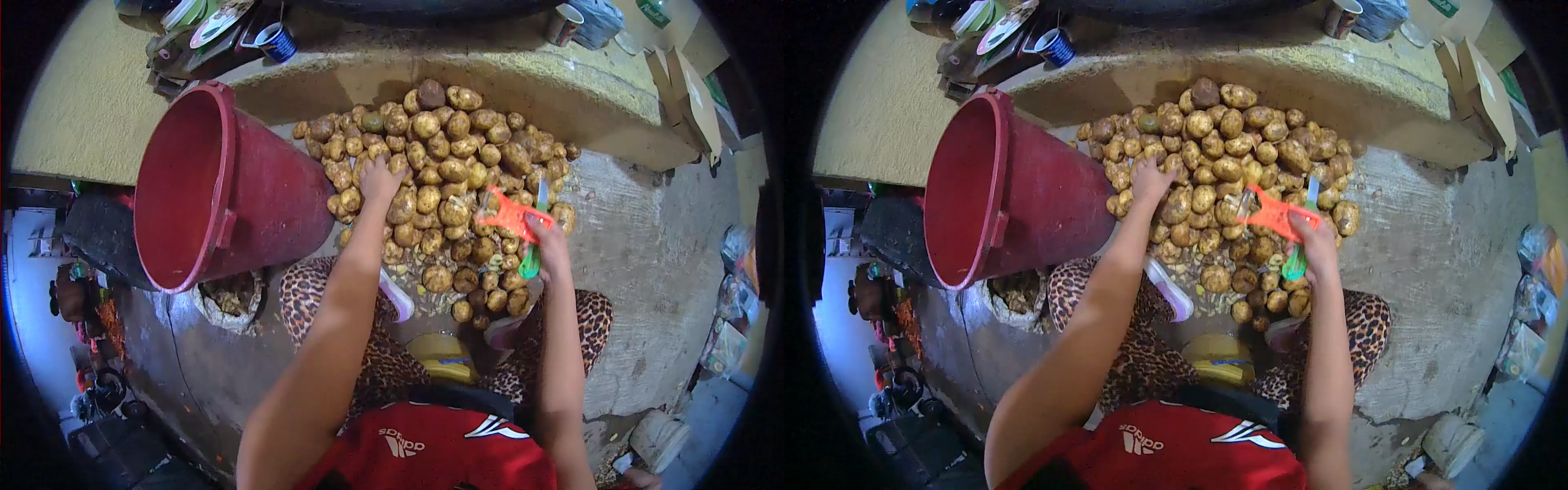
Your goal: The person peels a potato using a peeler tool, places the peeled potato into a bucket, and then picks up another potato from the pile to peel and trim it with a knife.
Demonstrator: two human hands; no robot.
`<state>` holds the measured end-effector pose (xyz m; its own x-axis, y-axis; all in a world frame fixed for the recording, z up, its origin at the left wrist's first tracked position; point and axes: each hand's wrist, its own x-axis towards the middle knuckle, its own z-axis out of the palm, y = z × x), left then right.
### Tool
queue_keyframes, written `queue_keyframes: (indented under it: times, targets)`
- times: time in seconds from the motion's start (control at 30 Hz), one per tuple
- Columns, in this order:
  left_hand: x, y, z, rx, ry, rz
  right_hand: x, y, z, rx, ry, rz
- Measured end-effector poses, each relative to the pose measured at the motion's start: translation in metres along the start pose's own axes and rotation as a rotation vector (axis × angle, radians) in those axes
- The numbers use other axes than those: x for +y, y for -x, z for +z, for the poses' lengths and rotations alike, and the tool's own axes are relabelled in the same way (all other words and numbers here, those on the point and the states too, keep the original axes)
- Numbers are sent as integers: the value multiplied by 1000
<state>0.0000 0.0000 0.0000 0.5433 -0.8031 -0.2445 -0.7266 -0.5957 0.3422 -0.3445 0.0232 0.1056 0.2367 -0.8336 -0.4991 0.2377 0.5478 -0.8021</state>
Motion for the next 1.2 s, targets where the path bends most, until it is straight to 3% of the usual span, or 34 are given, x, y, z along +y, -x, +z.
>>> queue_keyframes:
  times: [0.07, 0.2, 0.3, 0.33, 0.47, 0.57, 0.67, 0.77, 0.8, 0.9, 0.97, 1.03, 1.07, 1.2]
  targets:
    - [-4, 3, 14, -126, -200, 3, 3, 10, -7, -29, 40, 27]
    - [-25, 5, 40, -231, -204, 133, 4, 16, -24, -74, 242, -2]
    - [-30, 19, 9, -386, 885, -268, -10, 28, -19, -78, 347, -66]
    - [-36, 11, 12, -515, 1121, -223, -12, 29, -18, -89, 299, -85]
    - [21, 54, -26, -858, 1702, -45, -32, 40, -12, -124, 40, -133]
    - [66, 122, -65, -1074, 1955, -137, -47, 63, 0, -93, -104, -149]
    - [100, 194, -99, -974, 2035, -261, -49, 85, 9, -110, -148, -157]
    - [94, 234, -100, -1059, 2047, -278, -47, 109, 22, -124, -207, -219]
    - [87, 246, -102, -1162, 2036, -186, -46, 114, 22, -146, -158, -236]
    - [82, 274, -107, -1121, 1989, -249, -43, 136, 35, -104, 25, -203]
    - [77, 276, -94, -1024, 1960, -276, -40, 152, 52, -197, 141, -234]
    - [78, 278, -87, -1002, 1922, -321, -33, 162, 67, -254, 325, -375]
    - [77, 282, -83, -1002, 1940, -326, -37, 169, 72, -191, 575, -422]
    - [76, 283, -76, -1050, 1937, -322, -26, 155, 69, -256, 429, -464]
